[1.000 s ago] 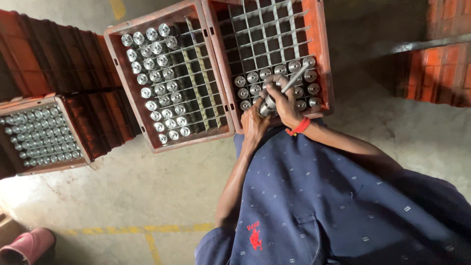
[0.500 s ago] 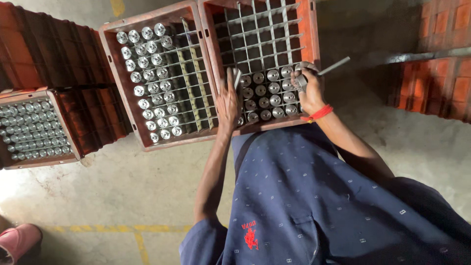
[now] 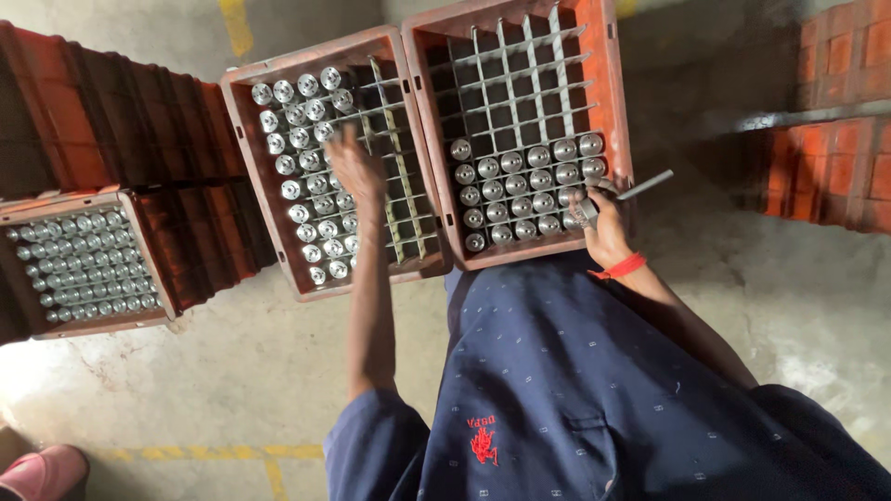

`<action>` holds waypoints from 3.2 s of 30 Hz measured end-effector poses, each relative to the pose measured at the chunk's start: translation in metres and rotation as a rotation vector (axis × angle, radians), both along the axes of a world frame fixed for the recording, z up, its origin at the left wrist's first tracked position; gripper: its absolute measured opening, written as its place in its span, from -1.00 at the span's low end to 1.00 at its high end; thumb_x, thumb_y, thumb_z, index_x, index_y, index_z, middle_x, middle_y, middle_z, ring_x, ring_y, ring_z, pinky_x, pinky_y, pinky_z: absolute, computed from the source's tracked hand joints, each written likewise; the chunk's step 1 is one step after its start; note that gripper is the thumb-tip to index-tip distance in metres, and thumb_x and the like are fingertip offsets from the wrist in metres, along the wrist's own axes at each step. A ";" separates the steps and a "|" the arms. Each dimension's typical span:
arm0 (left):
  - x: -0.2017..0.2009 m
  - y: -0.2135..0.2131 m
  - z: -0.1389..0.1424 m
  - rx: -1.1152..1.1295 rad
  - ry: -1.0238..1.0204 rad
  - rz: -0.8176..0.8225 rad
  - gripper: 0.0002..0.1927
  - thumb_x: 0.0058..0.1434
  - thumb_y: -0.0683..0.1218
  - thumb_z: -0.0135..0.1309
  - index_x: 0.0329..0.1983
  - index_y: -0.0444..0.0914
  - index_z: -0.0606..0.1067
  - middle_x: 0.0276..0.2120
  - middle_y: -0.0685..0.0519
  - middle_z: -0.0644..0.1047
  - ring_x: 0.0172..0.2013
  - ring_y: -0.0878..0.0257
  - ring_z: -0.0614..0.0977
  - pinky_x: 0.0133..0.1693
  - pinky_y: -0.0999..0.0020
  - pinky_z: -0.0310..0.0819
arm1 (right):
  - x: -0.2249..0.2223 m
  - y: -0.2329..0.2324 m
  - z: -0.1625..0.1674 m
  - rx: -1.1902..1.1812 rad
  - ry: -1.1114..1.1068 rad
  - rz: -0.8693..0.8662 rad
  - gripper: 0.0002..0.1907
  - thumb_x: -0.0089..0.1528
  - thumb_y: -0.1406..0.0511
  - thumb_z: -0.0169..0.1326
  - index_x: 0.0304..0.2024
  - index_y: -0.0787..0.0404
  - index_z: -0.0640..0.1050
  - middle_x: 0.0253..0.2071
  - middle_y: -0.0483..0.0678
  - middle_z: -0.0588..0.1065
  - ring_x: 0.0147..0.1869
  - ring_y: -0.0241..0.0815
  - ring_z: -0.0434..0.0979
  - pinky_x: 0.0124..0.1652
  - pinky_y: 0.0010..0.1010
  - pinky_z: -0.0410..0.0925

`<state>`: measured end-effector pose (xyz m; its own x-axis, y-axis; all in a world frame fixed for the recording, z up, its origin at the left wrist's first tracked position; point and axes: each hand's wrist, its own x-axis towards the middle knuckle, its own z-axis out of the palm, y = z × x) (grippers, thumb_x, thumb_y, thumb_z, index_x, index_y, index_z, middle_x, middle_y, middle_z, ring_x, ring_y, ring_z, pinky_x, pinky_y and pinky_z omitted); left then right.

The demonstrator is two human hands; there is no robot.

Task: The person transfers small metal caps from a left crate to a right crate using a metal rod to push them into place. The person fills the right crate and then lifts it to stack it on a nearby pile.

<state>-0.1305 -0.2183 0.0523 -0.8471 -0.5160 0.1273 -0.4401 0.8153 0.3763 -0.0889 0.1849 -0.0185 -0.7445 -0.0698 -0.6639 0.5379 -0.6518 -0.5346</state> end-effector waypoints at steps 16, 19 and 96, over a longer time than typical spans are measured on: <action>0.029 -0.071 0.029 0.331 0.595 -0.170 -0.52 0.20 0.11 0.46 0.06 -0.19 0.58 0.12 -0.03 0.59 0.20 0.01 0.63 0.31 -0.10 0.44 | 0.053 -0.027 0.000 0.140 0.056 0.040 -0.84 0.37 0.44 -0.02 0.00 0.22 0.46 -0.25 -0.05 0.50 -0.19 -0.19 0.58 -0.16 -0.35 0.49; 0.055 -0.012 0.019 1.086 0.529 0.097 -0.41 0.03 0.14 0.38 0.00 -0.26 0.46 -0.13 -0.06 0.49 -0.13 0.07 0.58 -0.09 0.02 0.60 | 0.046 -0.040 -0.001 0.179 0.011 0.061 -0.82 0.32 0.43 0.03 -0.03 0.18 0.50 -0.16 -0.12 0.53 -0.21 -0.23 0.58 -0.21 -0.36 0.49; 0.110 0.201 -0.033 0.866 -0.192 -0.307 -0.74 0.08 -0.17 0.27 -0.15 -0.31 0.57 -0.35 -0.17 0.65 -0.34 0.06 0.69 -0.23 0.13 0.54 | -0.012 -0.085 0.056 0.195 0.332 0.270 -0.91 0.36 0.43 0.06 -0.09 0.21 0.51 -0.26 -0.13 0.51 -0.23 -0.32 0.59 -0.22 -0.50 0.47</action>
